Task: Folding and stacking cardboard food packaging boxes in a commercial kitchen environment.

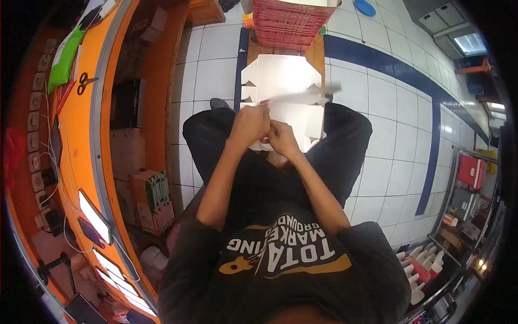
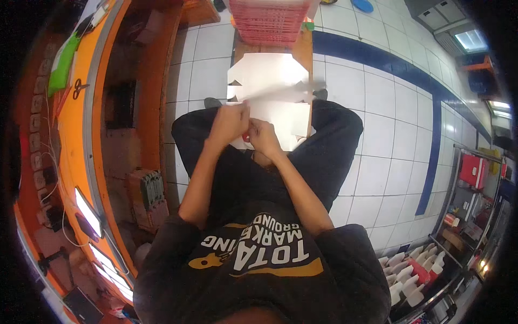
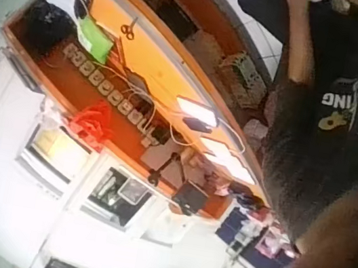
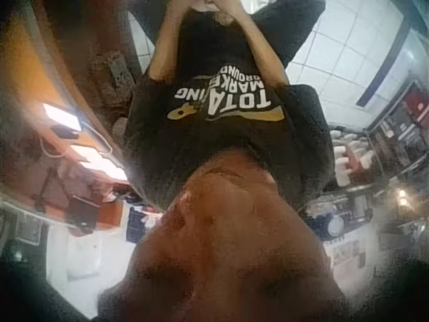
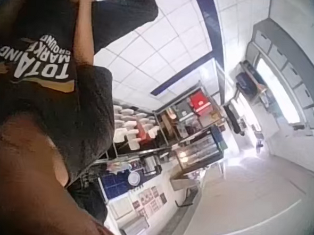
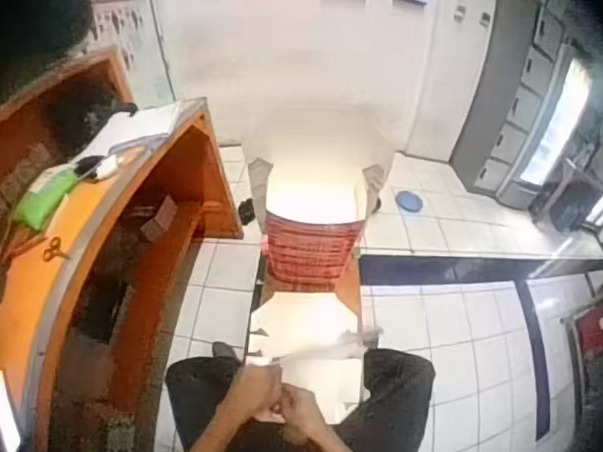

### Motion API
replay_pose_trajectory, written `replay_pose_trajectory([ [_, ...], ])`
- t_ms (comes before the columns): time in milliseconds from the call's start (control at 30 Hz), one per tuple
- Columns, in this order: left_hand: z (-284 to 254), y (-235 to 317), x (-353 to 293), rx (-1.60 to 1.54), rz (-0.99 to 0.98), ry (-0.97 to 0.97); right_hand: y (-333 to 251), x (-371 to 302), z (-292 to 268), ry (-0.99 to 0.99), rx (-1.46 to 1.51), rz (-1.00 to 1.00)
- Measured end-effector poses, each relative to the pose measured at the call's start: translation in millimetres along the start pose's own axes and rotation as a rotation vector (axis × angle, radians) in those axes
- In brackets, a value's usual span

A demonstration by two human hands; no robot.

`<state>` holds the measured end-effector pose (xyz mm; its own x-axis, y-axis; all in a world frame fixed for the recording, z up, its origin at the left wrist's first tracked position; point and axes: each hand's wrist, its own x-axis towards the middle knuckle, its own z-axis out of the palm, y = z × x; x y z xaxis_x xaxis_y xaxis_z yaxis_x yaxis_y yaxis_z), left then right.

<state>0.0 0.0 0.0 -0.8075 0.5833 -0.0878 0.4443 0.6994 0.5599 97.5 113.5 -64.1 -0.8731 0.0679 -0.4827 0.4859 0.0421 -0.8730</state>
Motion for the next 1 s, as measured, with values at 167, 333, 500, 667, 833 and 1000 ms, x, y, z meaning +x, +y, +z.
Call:
replay_pose_trajectory([
  [167, 18, -2, -38, -0.039, -0.043, 0.052, 5, -1, -18, 0.141, -0.145, -0.163],
  [333, -5, 8, -34, -0.280, -0.157, -0.011, -27, -19, -15, 0.228, -0.218, -0.331],
  [500, 9, 6, -12, -0.440, -0.058, -0.034, -17, -11, -11, -0.043, 0.170, -0.207],
  [667, 19, -6, -6, -0.600, -0.075, 0.224, -51, -20, -21, -0.010, 0.053, -0.393],
  [833, -18, -54, 13, -0.879, -0.326, -0.058, -141, -110, -88, -0.092, -0.900, -0.707],
  [1000, -32, -24, -15, -0.943, -0.536, -0.656, -121, -158, -110, -0.354, -1.294, -0.764],
])
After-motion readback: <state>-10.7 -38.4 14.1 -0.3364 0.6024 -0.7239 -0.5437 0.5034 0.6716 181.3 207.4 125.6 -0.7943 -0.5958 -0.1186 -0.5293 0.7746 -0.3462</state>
